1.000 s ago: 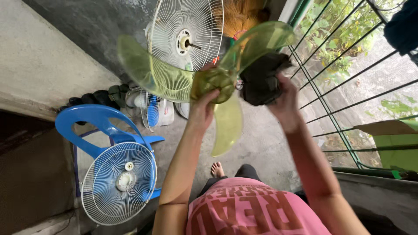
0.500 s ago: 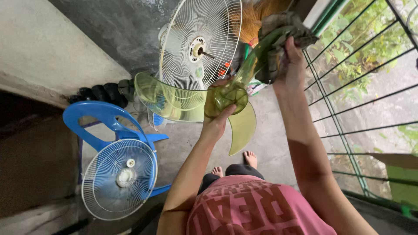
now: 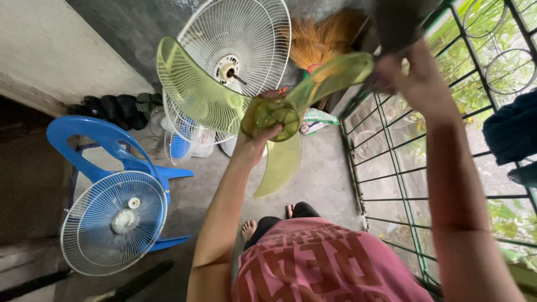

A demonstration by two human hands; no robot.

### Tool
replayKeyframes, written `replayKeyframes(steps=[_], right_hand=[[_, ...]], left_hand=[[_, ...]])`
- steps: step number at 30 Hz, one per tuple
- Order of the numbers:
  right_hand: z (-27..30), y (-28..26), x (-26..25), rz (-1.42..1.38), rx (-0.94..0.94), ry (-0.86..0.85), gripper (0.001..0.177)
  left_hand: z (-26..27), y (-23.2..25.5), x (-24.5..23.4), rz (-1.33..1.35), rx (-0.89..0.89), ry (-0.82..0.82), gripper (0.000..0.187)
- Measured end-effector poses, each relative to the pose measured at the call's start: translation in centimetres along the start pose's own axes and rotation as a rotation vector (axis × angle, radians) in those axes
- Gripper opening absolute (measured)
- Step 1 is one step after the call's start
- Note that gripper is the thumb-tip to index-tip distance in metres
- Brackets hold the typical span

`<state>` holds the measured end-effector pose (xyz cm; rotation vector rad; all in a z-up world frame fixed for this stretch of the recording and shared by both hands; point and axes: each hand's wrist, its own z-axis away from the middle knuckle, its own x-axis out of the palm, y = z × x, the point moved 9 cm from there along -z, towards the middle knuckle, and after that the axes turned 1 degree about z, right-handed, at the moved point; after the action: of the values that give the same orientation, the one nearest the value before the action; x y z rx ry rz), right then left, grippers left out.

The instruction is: The person removes a green fan blade from a white pedestal fan and wipes it with a cloth. The person then reattaches the cleaned blade to the fan.

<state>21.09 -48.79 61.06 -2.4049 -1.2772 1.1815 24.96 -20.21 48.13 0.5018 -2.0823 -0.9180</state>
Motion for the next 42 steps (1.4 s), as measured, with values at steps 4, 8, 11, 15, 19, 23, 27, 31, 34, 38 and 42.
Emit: replayKeyframes(steps=[4, 8, 11, 15, 19, 23, 27, 31, 34, 38, 42], right_hand=[[-0.7, -1.1, 3.2, -0.035, 0.178, -0.409, 0.045], [-2.1, -1.8, 3.7, 0.139, 0.049, -0.298, 0.036], [-1.9, -2.1, 3.6, 0.102, -0.029, -0.073, 0.035], [-2.6, -1.9, 4.8, -0.025, 0.016, -0.071, 0.032], [-2.7, -2.9, 7.6, -0.247, 0.002, -0.417, 0.024], [-2.3, -2.5, 6.6, 0.131, -0.005, -0.076, 0.029], [-2.8, -1.5, 7.2, -0.033, 0.003, 0.260, 0.024], [-2.7, 1.3, 6.8, -0.803, 0.064, 0.594, 0.028], [-1.9, 2.3, 9.5, -1.265, 0.283, 0.640, 0.048], [1.3, -1.7, 17.8, -1.381, 0.409, 0.338, 0.062], [2.2, -1.6, 24.0, -1.392, 0.535, 0.521, 0.036]], left_hand=[[0.1, 1.4, 0.8, -0.027, -0.031, -0.006, 0.065], [0.5, 3.4, 1.9, -0.038, 0.063, 0.007, 0.059], [1.1, 4.2, 2.1, -0.023, 0.130, 0.069, 0.058], [2.0, 5.7, 1.2, -0.054, 0.109, 0.098, 0.059], [3.1, 7.5, -0.5, 0.000, 0.101, 0.113, 0.059], [3.8, 8.4, -1.5, 0.081, 0.117, 0.139, 0.060], [3.5, 9.7, -1.6, 0.046, 0.170, 0.094, 0.061], [4.0, 9.2, -2.1, 0.057, 0.182, 0.133, 0.062], [3.6, 9.7, -2.7, 0.106, 0.223, 0.143, 0.063], [2.8, 9.3, -3.1, 0.143, 0.244, 0.182, 0.059], [3.2, 8.0, -1.1, -0.269, 0.295, 0.101, 0.052]])
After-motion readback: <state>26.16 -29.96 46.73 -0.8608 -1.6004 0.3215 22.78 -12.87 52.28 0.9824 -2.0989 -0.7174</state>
